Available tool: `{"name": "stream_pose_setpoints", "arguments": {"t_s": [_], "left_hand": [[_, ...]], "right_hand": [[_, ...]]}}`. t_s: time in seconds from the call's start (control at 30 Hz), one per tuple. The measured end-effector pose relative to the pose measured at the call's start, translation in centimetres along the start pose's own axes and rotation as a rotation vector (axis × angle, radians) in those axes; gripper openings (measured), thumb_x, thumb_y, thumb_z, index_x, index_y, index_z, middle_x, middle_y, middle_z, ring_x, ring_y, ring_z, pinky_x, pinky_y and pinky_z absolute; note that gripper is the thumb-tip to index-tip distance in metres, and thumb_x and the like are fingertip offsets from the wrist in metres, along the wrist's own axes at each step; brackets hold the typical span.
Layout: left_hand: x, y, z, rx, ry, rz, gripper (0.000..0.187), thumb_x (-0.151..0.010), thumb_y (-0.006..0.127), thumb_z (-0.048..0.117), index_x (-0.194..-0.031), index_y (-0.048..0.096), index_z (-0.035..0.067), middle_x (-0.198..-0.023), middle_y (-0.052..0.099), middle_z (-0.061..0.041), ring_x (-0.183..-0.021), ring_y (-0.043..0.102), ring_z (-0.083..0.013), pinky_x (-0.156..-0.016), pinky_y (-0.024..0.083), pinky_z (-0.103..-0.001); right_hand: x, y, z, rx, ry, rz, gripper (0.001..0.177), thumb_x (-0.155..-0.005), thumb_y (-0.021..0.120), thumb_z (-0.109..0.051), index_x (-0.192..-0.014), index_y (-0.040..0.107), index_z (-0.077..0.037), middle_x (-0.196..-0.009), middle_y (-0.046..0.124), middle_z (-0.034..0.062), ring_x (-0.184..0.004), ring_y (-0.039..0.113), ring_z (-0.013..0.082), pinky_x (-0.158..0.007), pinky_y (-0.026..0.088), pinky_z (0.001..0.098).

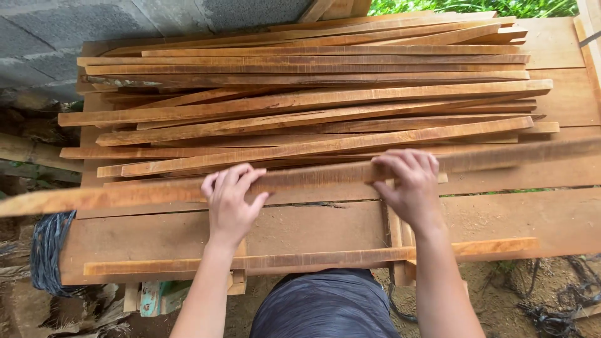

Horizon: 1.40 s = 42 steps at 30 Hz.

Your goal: The person ties bundles of thin wooden planks together using black straps. They then lift the tied bundles and place them onto a larger stack of similar wood pieces on a wooden workbench.

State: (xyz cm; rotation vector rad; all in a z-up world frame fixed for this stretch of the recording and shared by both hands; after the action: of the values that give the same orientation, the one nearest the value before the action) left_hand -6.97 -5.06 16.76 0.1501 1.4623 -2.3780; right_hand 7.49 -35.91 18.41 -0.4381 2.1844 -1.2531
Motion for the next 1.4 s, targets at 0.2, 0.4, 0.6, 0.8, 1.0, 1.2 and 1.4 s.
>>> {"name": "stream_pose_setpoints", "arguments": {"t_s": [0.2,0.4,0.6,0.8,1.0,1.2,1.4], "left_hand": [[8.4,3.0,-0.5,0.033,-0.146,-0.118,0.049,-0.071,0.088,0.032,-0.116,0.073,0.022,-0.118,0.066,-0.001,-0.118,0.056,-0.0228,-0.109,0.026,-0.043],[12.7,12.6,-5.2,0.016,-0.315,-0.307,0.048,-0.073,0.087,0.035,-0.117,0.073,0.022,-0.123,0.066,0.000,-0.123,0.056,-0.0198,-0.119,0.023,-0.047],[11.3,18.6,-9.1,-0.012,-0.450,-0.530,0.049,-0.076,0.087,0.039,-0.120,0.071,0.024,-0.128,0.063,0.003,-0.131,0.052,-0.0202,-0.125,0.018,-0.043],[9.4,19.5,-9.1,-0.090,-0.449,-0.515,0.052,-0.082,0.081,0.036,-0.131,0.066,0.023,-0.138,0.060,0.004,-0.143,0.042,-0.0200,-0.129,0.011,-0.049],[11.2,22.0,-8.7,-0.148,-0.359,-0.576,0.063,-0.091,0.070,0.044,-0.147,0.051,0.021,-0.150,0.049,-0.001,-0.148,0.031,-0.0258,-0.126,0.011,-0.052],[13.3,20.4,-7.6,-0.119,-0.354,-0.546,0.061,-0.091,0.071,0.042,-0.144,0.053,0.020,-0.147,0.052,0.000,-0.145,0.036,-0.0245,-0.125,0.017,-0.051],[17.5,18.4,-5.8,-0.160,-0.248,-0.542,0.064,-0.087,0.071,0.043,-0.143,0.054,0.018,-0.145,0.052,-0.002,-0.141,0.039,-0.0252,-0.120,0.021,-0.052]], "right_hand": [[7.0,2.7,-0.3,-0.008,0.078,-0.179,0.045,-0.073,0.087,-0.029,-0.115,0.075,-0.019,-0.116,0.070,0.0023,-0.116,0.060,0.0250,-0.116,0.035,0.0464],[12.3,12.6,3.3,0.016,0.214,-0.360,0.047,-0.075,0.085,-0.039,-0.116,0.073,-0.022,-0.114,0.068,0.0009,-0.123,0.058,0.0254,-0.124,0.023,0.0514],[12.9,18.5,5.6,0.052,0.325,-0.498,0.048,-0.080,0.080,-0.044,-0.123,0.071,-0.024,-0.116,0.068,0.0004,-0.126,0.055,0.0242,-0.122,0.023,0.0535],[11.3,21.0,5.6,0.116,0.232,-0.457,0.054,-0.083,0.073,-0.051,-0.126,0.067,-0.019,-0.131,0.063,0.0050,-0.131,0.049,0.0277,-0.117,0.019,0.0587],[10.3,23.3,3.6,0.064,0.241,-0.636,0.057,-0.094,0.061,-0.059,-0.132,0.063,-0.017,-0.131,0.063,0.0056,-0.129,0.051,0.0285,-0.119,0.018,0.0603],[13.1,22.9,3.0,0.033,0.194,-0.494,0.046,-0.092,0.064,-0.053,-0.123,0.071,-0.020,-0.119,0.068,0.0034,-0.121,0.057,0.0263,-0.112,0.034,0.0506],[17.1,20.5,1.4,-0.036,0.217,-0.532,0.044,-0.091,0.064,-0.054,-0.120,0.073,-0.022,-0.114,0.070,0.0018,-0.117,0.059,0.0240,-0.106,0.038,0.0414]]}}
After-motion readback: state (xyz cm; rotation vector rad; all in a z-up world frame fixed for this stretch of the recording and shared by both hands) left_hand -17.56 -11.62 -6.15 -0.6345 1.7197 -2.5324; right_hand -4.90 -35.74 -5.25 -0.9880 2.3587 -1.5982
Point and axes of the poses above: each hand's wrist, its own x-axis away from the middle knuckle, its own y-axis out of the palm, z = x × y, the point moved 4 cm from there along -x, towards the middle knuckle
